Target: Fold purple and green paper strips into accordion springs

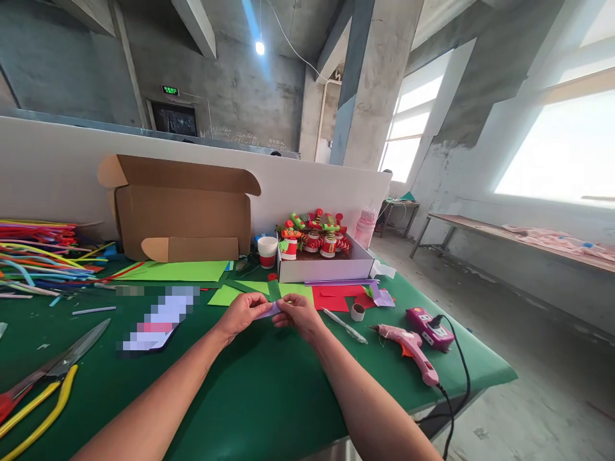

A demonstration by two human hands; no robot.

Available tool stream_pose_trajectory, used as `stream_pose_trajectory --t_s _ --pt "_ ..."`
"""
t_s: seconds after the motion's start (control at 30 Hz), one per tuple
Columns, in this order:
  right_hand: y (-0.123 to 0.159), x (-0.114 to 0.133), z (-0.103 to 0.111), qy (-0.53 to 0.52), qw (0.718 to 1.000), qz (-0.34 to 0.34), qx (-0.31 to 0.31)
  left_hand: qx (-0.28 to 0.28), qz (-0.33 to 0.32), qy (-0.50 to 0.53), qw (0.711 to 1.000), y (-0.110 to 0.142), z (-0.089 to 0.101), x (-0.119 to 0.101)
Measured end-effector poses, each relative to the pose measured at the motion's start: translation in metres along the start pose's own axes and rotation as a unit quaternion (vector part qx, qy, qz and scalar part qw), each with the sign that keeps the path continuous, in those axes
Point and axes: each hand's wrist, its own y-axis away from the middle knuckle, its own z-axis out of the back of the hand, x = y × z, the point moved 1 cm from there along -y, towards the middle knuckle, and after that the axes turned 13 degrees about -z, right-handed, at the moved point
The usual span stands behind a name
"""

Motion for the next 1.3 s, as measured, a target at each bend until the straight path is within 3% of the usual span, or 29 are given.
stream_pose_trajectory --t_s 0.27,0.83,1.07,1.3 --pt "-0.0046 -0.0037 0.0 -0.032 0.999 0.0 0.026 0.01 0.0 -0.01 1.0 -0.0001 -0.0018 0.0021" --pt "-0.0009 -0.0006 0.0 -0.048 0.998 -0.037 0.012 -0.003 -0.013 -0.015 1.0 -0.0002 0.0014 0.0015" --pt "-0.004 -0.0022 0.0008 -0.063 0.996 -0.045 0.035 -0.034 -0.012 0.002 0.999 -0.0006 0.0021 0.0073" --pt "-0.0051 -0.005 -0.0037 -0.073 0.997 -0.03 0.019 -0.074 -0.009 0.009 0.997 -0.0018 0.0015 0.0058"
